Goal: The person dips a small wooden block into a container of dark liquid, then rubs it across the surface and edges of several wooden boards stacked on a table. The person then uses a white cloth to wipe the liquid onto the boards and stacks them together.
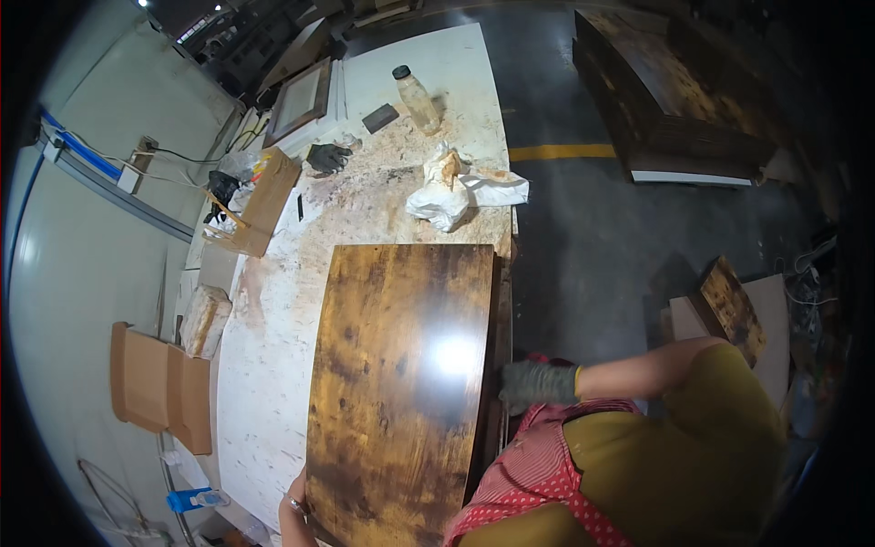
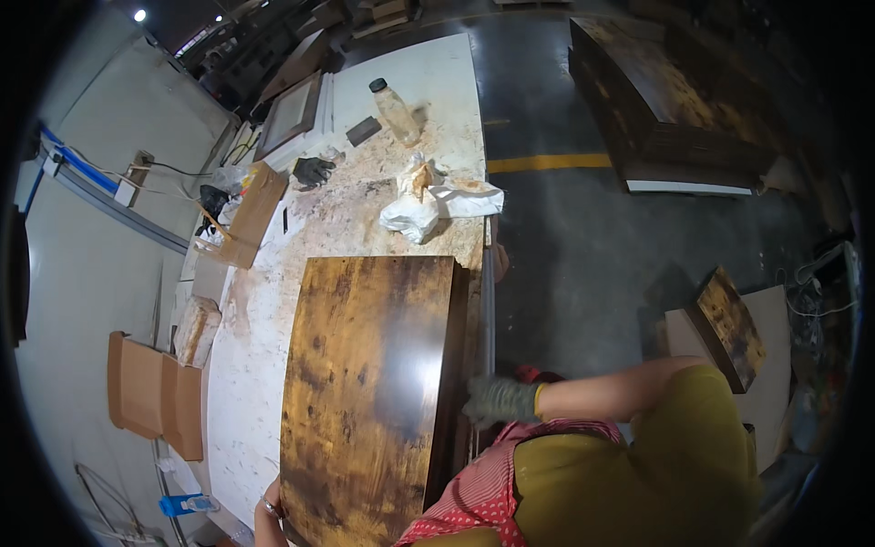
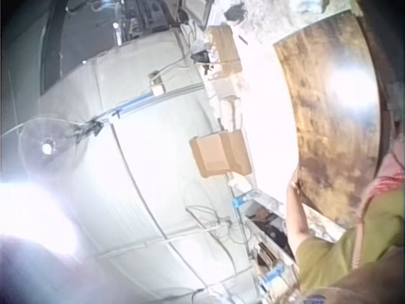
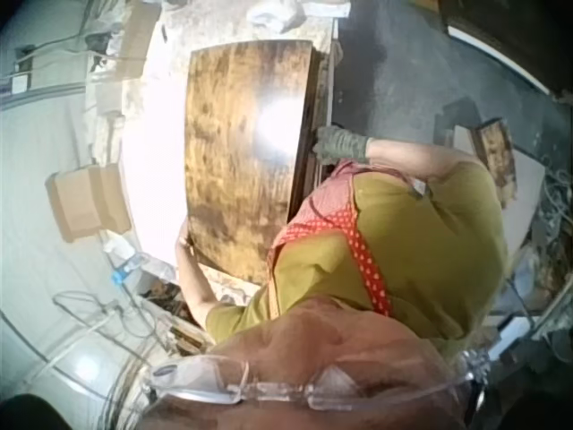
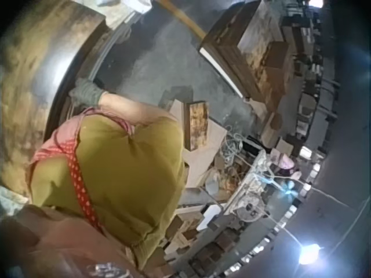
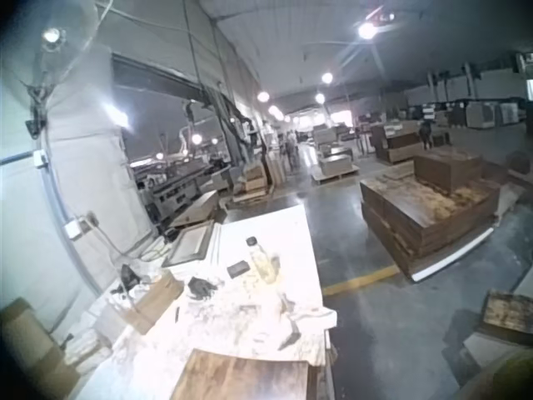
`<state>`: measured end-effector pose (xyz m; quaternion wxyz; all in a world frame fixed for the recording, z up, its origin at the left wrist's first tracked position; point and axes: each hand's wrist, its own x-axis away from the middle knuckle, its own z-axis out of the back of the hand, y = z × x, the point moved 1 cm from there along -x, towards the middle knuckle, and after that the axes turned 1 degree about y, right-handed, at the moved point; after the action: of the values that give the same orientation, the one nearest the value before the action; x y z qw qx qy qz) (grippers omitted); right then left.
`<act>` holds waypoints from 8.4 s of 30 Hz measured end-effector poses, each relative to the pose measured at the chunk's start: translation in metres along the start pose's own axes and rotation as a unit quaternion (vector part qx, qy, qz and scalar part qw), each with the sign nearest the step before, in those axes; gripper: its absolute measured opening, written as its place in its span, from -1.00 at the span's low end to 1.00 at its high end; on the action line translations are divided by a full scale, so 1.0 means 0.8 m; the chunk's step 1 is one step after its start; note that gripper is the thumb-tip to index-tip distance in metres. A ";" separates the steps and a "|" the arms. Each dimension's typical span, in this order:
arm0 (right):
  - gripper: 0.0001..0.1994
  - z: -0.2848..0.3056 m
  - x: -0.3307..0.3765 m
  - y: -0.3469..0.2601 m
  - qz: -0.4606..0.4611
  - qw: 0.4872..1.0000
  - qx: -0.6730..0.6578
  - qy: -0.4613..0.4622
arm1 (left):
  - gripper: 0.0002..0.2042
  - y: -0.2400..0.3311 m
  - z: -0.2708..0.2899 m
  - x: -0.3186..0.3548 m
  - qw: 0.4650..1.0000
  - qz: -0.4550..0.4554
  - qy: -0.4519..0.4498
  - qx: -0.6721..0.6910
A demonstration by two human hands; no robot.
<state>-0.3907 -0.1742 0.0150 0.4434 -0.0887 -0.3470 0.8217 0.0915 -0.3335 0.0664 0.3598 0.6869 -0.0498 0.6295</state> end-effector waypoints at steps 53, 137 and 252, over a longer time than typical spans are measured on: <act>-0.62 0.157 -0.411 0.078 -0.136 0.885 -0.440 -0.069 | -0.04 -0.059 -0.180 0.012 0.758 -0.211 0.304 0.537; -0.23 0.116 0.001 0.051 0.154 0.980 -0.090 0.091 | -0.28 -0.116 -0.509 0.072 0.748 -0.281 0.554 0.235; -0.29 0.065 0.008 0.092 0.146 0.986 0.049 0.066 | -0.46 -0.156 -0.532 0.011 0.735 -0.240 0.568 0.283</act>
<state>-0.4669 -0.2219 0.0069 0.3438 -0.1706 -0.2600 0.8860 -0.1947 -0.0008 -0.0015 0.2496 0.2612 0.5103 0.7804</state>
